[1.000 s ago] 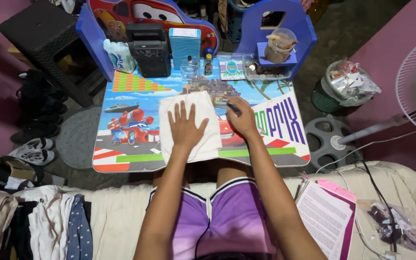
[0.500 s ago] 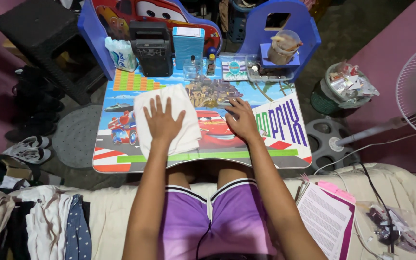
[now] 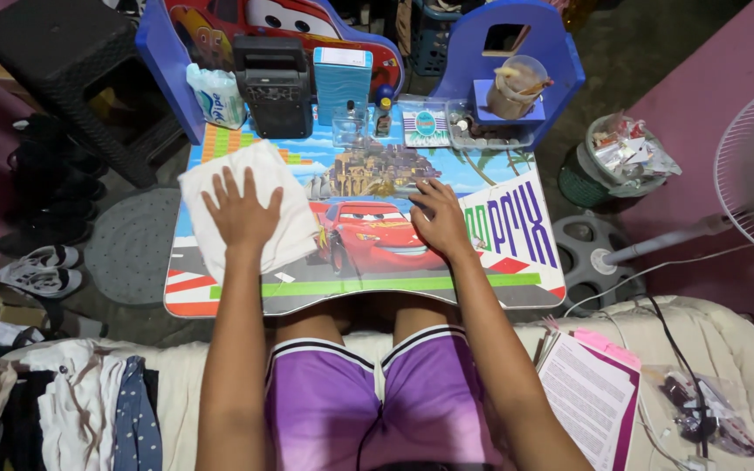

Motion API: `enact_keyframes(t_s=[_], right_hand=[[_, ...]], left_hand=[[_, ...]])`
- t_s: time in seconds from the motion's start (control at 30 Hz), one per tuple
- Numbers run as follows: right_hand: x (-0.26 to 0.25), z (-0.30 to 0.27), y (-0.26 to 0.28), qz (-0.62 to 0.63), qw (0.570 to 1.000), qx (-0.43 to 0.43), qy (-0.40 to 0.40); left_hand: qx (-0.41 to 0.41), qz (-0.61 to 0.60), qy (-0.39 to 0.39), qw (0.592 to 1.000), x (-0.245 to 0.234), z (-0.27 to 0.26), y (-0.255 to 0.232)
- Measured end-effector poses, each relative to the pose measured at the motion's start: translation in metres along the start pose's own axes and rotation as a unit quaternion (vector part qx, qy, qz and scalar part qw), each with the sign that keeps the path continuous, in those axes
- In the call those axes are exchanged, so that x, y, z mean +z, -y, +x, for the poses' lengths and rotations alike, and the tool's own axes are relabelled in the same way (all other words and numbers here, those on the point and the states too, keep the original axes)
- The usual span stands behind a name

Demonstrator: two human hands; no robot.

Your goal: Cleaning a small child-themed desk using a white cloth.

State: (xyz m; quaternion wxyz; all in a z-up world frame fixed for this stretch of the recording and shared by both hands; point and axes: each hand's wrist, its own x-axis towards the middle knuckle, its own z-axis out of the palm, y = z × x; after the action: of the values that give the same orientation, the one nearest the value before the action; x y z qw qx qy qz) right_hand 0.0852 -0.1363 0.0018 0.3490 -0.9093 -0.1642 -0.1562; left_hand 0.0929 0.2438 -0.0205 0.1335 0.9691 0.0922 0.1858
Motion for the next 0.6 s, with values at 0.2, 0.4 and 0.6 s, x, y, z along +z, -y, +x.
enact_keyframes(t_s=[0.2,0.4,0.6], right_hand=[[0.000,0.000,0.000,-0.002,1.000,-0.006,-0.005],[0.000,-0.001,0.001,0.006,1.000,-0.002,-0.014],[0.001,0.000,-0.002,0.007,1.000,-0.004,-0.015]], left_hand=[[-0.039,-0.005,0.005,0.999,-0.001,0.012,0.030],[-0.075,-0.012,-0.001,0.997,-0.007,0.012,0.041],[-0.108,-0.021,0.020,0.994,-0.025,0.007,0.046]])
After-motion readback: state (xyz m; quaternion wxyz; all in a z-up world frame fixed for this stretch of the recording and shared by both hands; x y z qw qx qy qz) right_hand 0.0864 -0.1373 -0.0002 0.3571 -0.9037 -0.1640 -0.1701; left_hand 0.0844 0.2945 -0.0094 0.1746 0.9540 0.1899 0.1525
